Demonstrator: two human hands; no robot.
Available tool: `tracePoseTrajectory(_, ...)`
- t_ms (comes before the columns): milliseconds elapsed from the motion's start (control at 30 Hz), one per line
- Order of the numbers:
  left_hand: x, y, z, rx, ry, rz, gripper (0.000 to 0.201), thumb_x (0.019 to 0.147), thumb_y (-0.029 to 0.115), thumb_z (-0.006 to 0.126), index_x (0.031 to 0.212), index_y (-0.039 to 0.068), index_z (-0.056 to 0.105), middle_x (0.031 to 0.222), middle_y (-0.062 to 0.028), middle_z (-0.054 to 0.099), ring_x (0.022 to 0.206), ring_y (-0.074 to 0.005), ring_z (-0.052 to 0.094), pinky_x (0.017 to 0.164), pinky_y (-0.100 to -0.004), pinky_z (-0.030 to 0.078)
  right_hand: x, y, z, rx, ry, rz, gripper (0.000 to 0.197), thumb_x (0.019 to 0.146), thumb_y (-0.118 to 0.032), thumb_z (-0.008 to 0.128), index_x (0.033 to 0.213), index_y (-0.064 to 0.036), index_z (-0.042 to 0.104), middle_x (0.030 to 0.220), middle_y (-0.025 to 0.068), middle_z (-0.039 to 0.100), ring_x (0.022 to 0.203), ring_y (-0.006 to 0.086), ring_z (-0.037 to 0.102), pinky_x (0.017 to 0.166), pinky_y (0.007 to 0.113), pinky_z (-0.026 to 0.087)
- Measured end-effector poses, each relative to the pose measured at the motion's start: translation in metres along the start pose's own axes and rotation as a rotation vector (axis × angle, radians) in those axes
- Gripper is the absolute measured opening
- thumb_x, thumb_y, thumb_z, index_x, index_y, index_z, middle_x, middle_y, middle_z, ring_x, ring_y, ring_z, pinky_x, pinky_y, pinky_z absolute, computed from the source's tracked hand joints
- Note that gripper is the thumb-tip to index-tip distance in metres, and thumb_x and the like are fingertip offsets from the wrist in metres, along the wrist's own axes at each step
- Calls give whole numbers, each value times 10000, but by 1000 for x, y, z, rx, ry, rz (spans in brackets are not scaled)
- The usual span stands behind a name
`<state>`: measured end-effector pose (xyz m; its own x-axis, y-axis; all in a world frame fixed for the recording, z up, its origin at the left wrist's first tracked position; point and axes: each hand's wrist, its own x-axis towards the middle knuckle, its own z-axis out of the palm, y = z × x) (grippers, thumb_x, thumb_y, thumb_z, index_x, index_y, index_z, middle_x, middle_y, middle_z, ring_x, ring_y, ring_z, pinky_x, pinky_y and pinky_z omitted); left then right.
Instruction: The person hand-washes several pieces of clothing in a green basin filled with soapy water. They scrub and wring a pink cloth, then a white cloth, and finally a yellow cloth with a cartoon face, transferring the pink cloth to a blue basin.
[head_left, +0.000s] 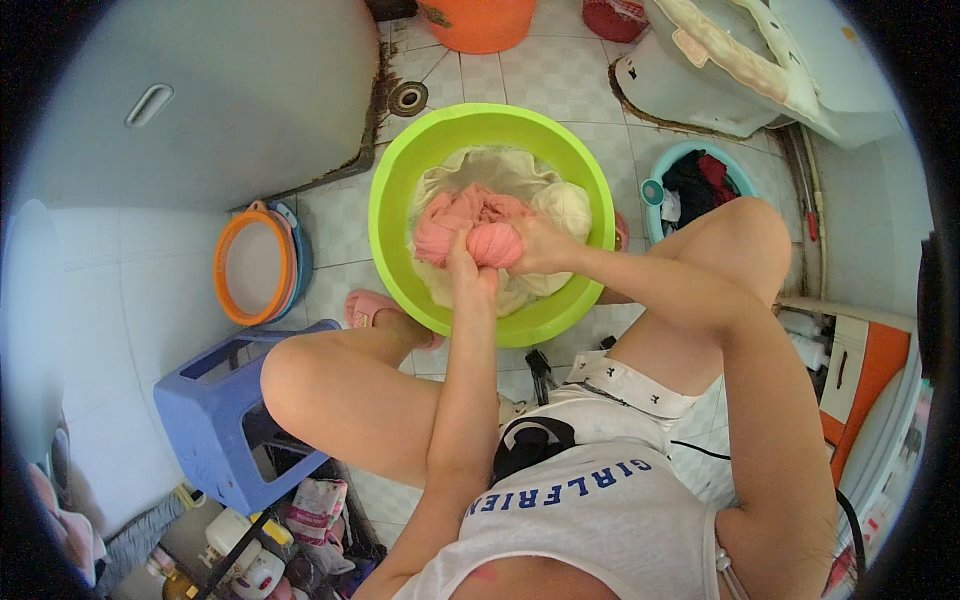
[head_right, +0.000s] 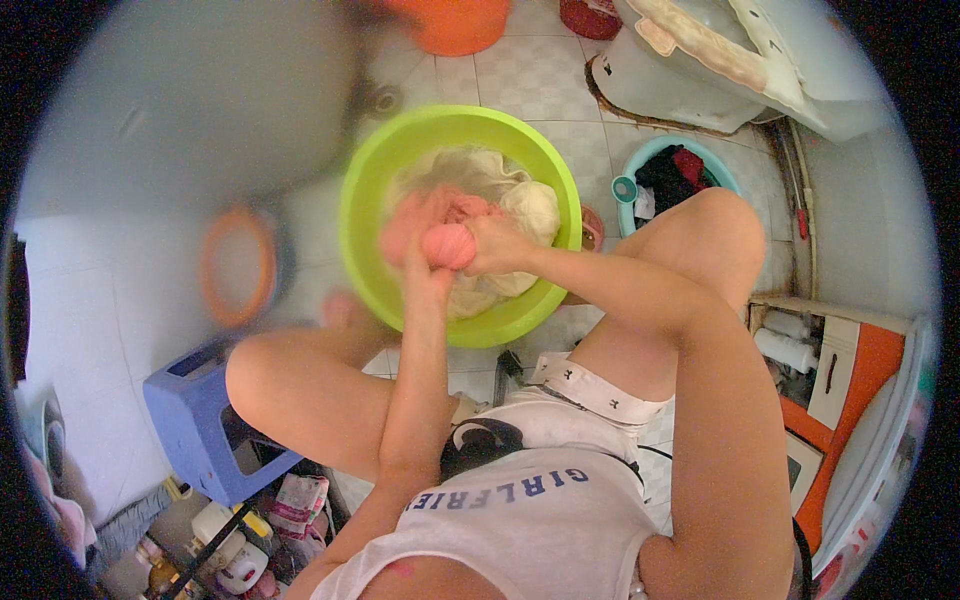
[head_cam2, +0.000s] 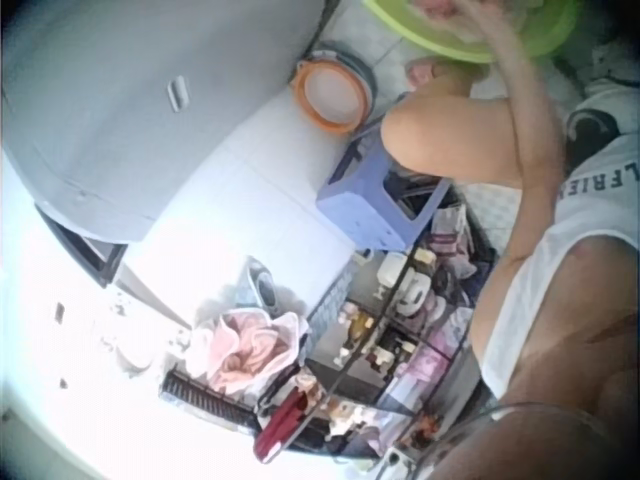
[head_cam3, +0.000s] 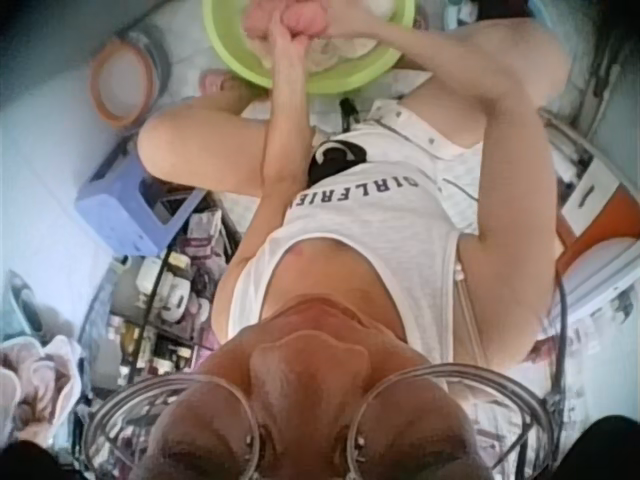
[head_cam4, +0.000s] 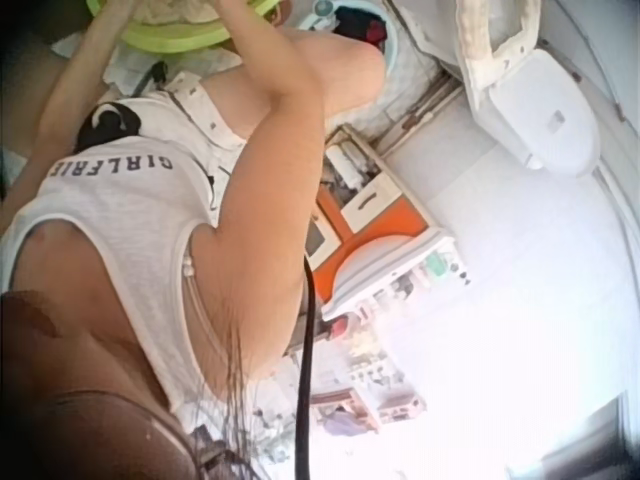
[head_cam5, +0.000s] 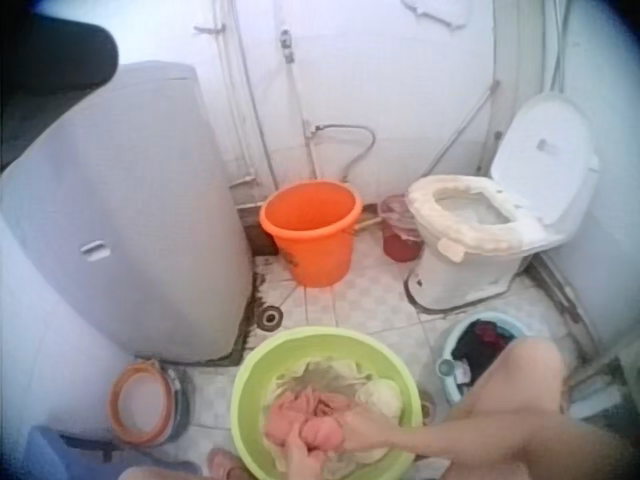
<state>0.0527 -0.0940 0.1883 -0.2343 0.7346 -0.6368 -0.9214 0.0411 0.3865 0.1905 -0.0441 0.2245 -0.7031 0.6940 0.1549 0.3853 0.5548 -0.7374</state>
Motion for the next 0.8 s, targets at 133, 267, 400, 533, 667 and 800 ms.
tracePoseTrajectory(133,-10,0,10,65,-79,115,204,847,121,647,1021,25,599,976,-74,622,911,-182,614,800,-344,532,-6,3,4,571,-393,587,197,620,-151,729,764,-61,630,649,48,598,544,178,554,485,281,421)
tracePoseTrajectory(267,-8,14,5,133,-177,44,142,858,115,630,957,14,611,850,-76,635,820,-166,618,739,-318,531,-7,-27,-9,991,-561,913,148,697,-121,682,645,-112,544,550,-26,505,433,57,401,390,225,252)
tracePoseTrajectory(400,-24,22,22,276,-164,35,109,874,124,606,896,18,610,784,-92,631,763,-171,609,718,-312,527,-15,-25,4,1260,-602,961,205,757,-104,632,628,-142,478,530,-44,434,422,41,345,392,206,215)
tracePoseTrajectory(533,-26,26,19,204,-274,-56,119,878,139,595,845,25,599,770,-81,617,757,-179,601,739,-322,520,-18,-31,9,1391,-649,996,231,806,-174,595,616,-169,464,517,-70,387,417,31,311,388,198,189)
tracePoseTrajectory(667,-29,22,18,159,-289,-15,130,881,151,590,830,31,595,762,-62,599,764,-177,589,762,-330,513,-19,-32,4,1521,-750,953,255,826,-212,587,613,-171,452,518,-78,363,420,18,295,383,188,180)
tracePoseTrajectory(800,-15,22,10,83,-298,-62,129,881,163,584,880,34,591,812,-54,601,785,-166,579,762,-307,511,-9,-26,-1,1434,-798,939,306,876,-354,556,678,-121,537,567,-41,486,441,43,410,380,183,264)
